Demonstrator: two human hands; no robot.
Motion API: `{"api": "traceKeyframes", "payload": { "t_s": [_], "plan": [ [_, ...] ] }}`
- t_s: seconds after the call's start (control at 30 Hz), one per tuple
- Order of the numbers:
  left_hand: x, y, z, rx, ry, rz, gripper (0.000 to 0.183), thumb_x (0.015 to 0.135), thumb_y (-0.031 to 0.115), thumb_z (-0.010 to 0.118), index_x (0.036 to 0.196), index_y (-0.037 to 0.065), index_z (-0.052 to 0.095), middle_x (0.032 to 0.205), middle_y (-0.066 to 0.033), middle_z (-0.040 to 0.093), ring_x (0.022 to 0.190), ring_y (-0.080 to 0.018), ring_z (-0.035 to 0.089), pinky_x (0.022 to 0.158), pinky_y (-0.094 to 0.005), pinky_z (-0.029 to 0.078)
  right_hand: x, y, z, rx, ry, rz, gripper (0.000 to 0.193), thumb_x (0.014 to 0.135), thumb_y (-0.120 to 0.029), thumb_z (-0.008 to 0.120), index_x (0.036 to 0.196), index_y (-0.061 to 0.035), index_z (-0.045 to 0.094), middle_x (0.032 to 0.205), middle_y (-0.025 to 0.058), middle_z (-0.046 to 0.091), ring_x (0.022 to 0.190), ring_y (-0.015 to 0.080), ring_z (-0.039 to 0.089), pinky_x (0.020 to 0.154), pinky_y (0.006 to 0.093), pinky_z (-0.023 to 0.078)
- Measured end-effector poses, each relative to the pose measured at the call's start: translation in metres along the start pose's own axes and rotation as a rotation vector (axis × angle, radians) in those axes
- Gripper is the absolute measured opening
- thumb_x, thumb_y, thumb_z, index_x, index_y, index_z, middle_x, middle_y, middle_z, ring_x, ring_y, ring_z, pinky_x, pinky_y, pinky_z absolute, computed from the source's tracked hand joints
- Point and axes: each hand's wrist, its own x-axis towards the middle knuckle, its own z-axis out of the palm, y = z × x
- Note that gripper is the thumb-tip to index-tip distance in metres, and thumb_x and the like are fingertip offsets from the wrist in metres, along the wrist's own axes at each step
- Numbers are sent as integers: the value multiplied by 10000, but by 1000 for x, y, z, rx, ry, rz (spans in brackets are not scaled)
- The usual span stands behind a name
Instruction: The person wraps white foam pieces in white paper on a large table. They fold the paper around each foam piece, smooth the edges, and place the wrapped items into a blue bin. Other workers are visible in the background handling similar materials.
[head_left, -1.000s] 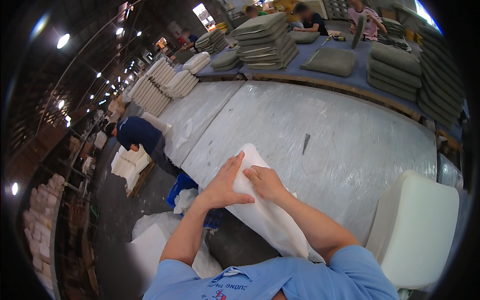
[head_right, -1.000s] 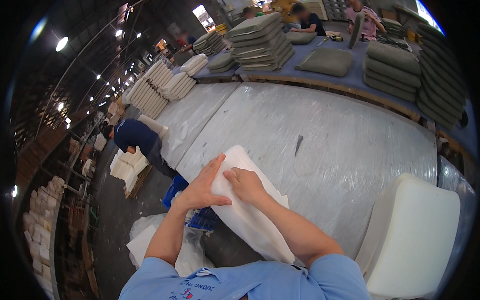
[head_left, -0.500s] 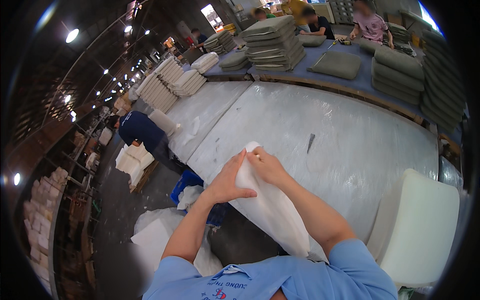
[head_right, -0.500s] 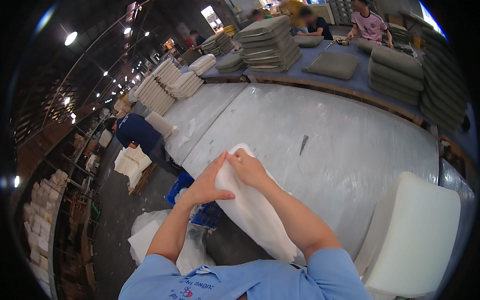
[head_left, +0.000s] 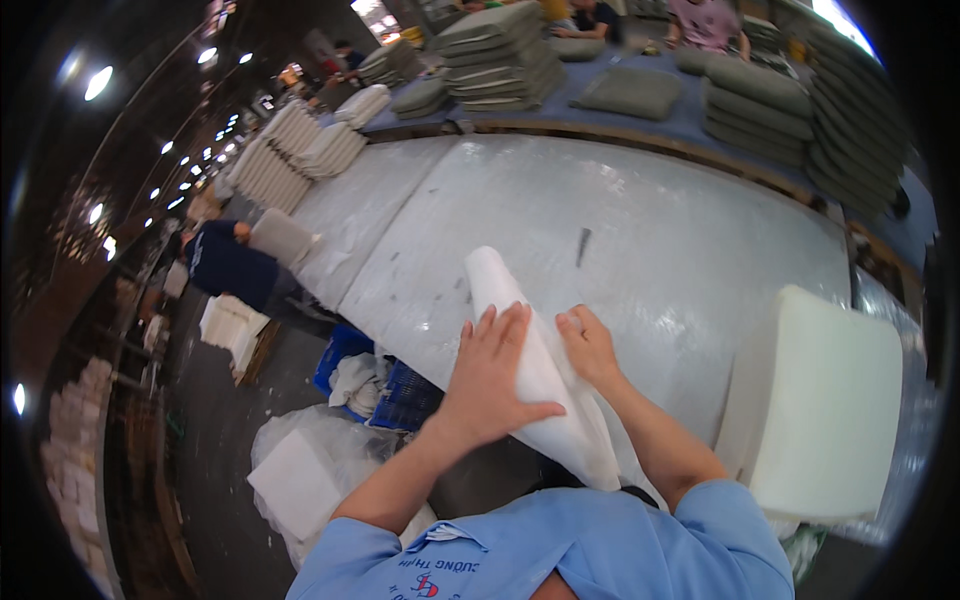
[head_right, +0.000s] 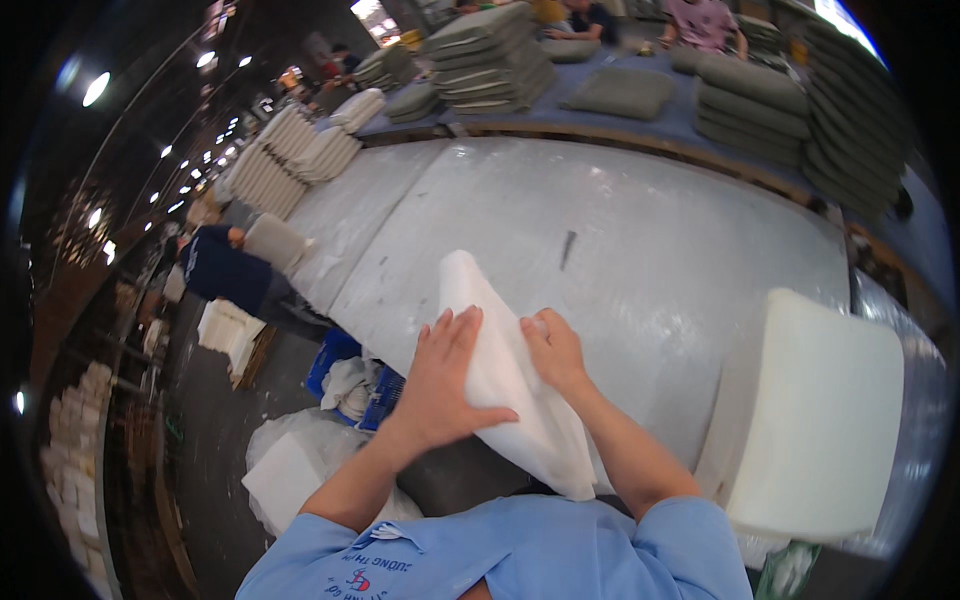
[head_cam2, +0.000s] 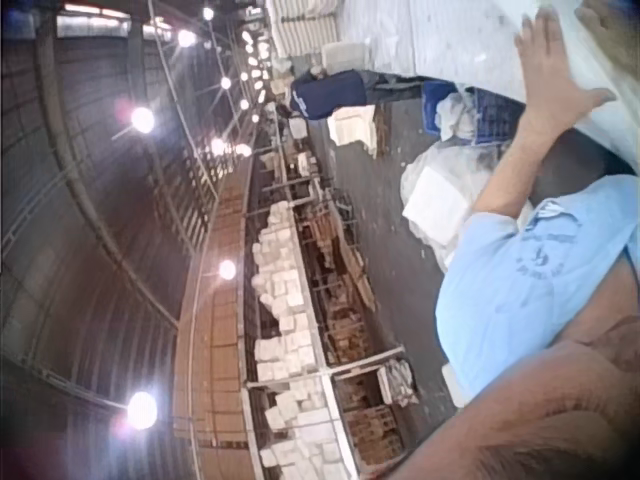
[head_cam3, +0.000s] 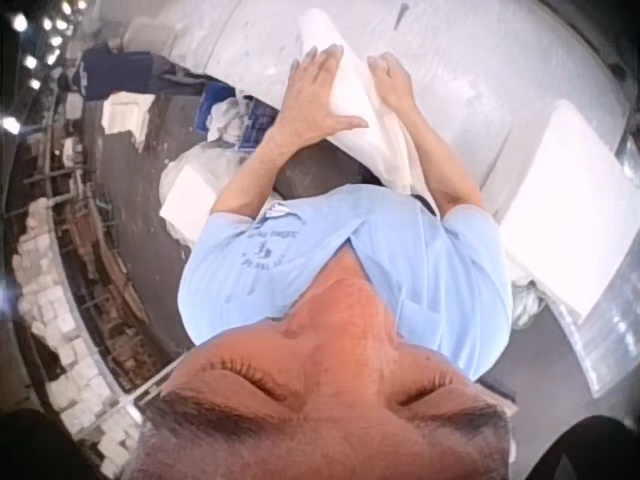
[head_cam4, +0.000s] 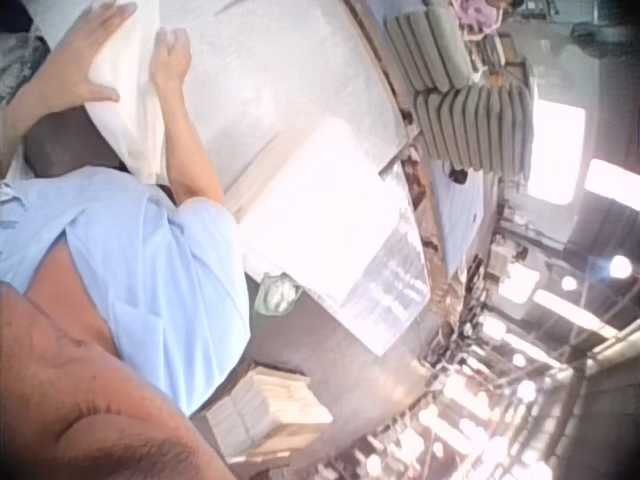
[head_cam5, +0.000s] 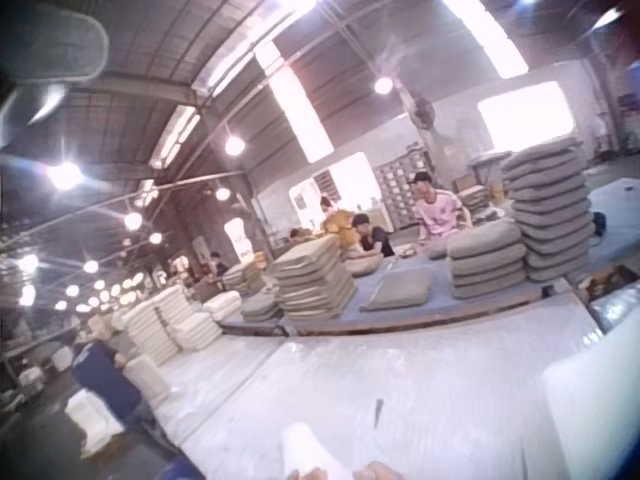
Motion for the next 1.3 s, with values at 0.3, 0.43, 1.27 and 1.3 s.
{"api": "traceKeyframes", "payload": {
  "t_s": [0.3, 0.43, 1.27, 1.3],
  "plan": [
    [-66, 98, 93, 25, -181, 324, 979, 814, 702, 707, 1438, -35, 549, 1537, -238, 470, 1499, -482, 317, 1211, -687, 175, -122, 80, -34, 16, 88, 153, 450, 1000, -423, 653, 835, -6, 620, 747, 190, 656, 673, 291, 641, 625, 422, 479],
    [-50, 97, 92, 71, -320, 480, 782, 876, 622, 674, 1285, -44, 663, 1358, -254, 596, 1415, -470, 425, 1217, -645, 213, -132, 87, -25, 108, 73, 209, 463, 997, -430, 660, 818, -5, 612, 656, 190, 619, 577, 322, 599, 574, 438, 456],
    [-24, 80, 104, -729, -205, 217, 697, 1032, 30, 322, 1660, -41, 27, 1760, -183, -4, 1629, -328, 11, 1303, -528, 133, -174, 54, -66, -339, -11, 152, 177, 934, -169, 656, 1057, -69, 577, 902, 212, 692, 842, 444, 681, 706, 540, 513],
    [-24, 78, 105, -727, -204, 216, 699, 1031, 32, 321, 1659, -42, 23, 1760, -186, -8, 1628, -330, 9, 1303, -528, 132, -167, 53, -71, -339, 4, 180, 182, 932, -176, 660, 1055, -70, 576, 889, 215, 690, 841, 445, 681, 702, 543, 512]
  ]
}}
